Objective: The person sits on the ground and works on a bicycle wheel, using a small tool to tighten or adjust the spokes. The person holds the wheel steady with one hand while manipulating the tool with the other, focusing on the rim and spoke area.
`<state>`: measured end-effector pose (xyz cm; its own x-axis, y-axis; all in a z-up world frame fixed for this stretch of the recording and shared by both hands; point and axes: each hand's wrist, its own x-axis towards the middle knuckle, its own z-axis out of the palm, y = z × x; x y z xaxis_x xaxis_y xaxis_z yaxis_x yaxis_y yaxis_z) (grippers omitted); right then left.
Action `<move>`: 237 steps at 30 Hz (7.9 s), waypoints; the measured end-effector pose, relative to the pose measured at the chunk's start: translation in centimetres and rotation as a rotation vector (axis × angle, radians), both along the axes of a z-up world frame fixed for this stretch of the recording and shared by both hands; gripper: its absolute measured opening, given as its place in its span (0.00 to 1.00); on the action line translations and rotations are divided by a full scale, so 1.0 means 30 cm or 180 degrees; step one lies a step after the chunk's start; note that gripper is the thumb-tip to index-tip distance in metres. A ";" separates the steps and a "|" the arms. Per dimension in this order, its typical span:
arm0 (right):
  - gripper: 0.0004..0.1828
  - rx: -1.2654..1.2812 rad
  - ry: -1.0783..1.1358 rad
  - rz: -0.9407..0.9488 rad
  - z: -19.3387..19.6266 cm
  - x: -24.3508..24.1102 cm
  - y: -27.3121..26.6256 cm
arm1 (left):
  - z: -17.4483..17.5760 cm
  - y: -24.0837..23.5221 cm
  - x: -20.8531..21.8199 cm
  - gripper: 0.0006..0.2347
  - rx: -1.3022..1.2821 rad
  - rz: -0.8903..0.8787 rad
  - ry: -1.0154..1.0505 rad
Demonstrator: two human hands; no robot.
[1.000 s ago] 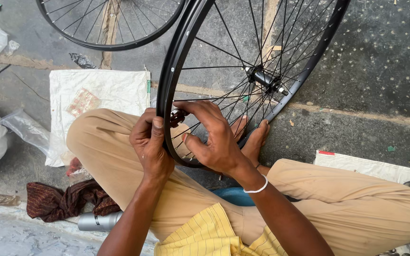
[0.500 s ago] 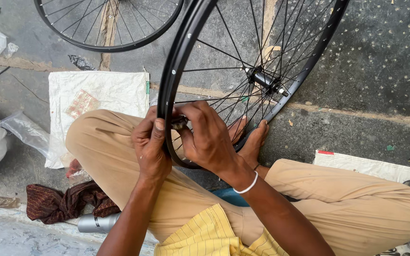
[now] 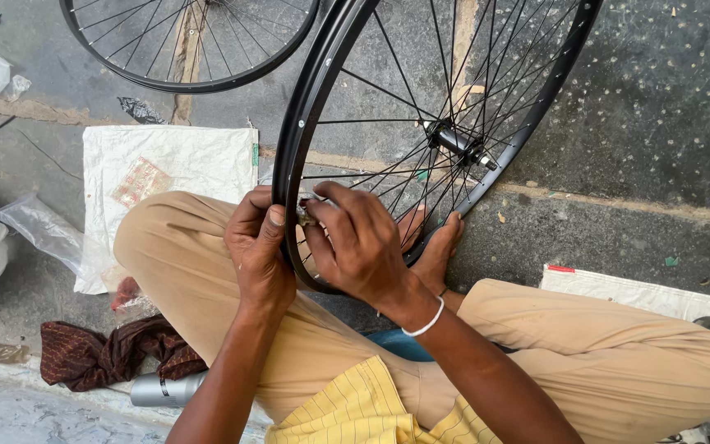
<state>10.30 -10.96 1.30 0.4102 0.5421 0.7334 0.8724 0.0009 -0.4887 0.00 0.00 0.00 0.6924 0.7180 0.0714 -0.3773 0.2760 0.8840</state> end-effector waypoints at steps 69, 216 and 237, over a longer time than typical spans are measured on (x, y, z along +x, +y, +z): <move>0.16 -0.0369 0.2837 0.1184 0.083 0.041 -0.091 | 0.001 -0.019 -0.002 0.18 0.0523 0.0108 0.0538; 0.16 0.0142 0.0368 -0.0484 0.033 -0.072 -0.005 | 0.195 0.046 0.060 0.19 0.1645 -0.0122 0.0435; 0.09 0.0322 0.3496 0.1753 0.019 0.167 0.049 | 0.107 0.094 0.115 0.14 0.0855 0.0522 0.0659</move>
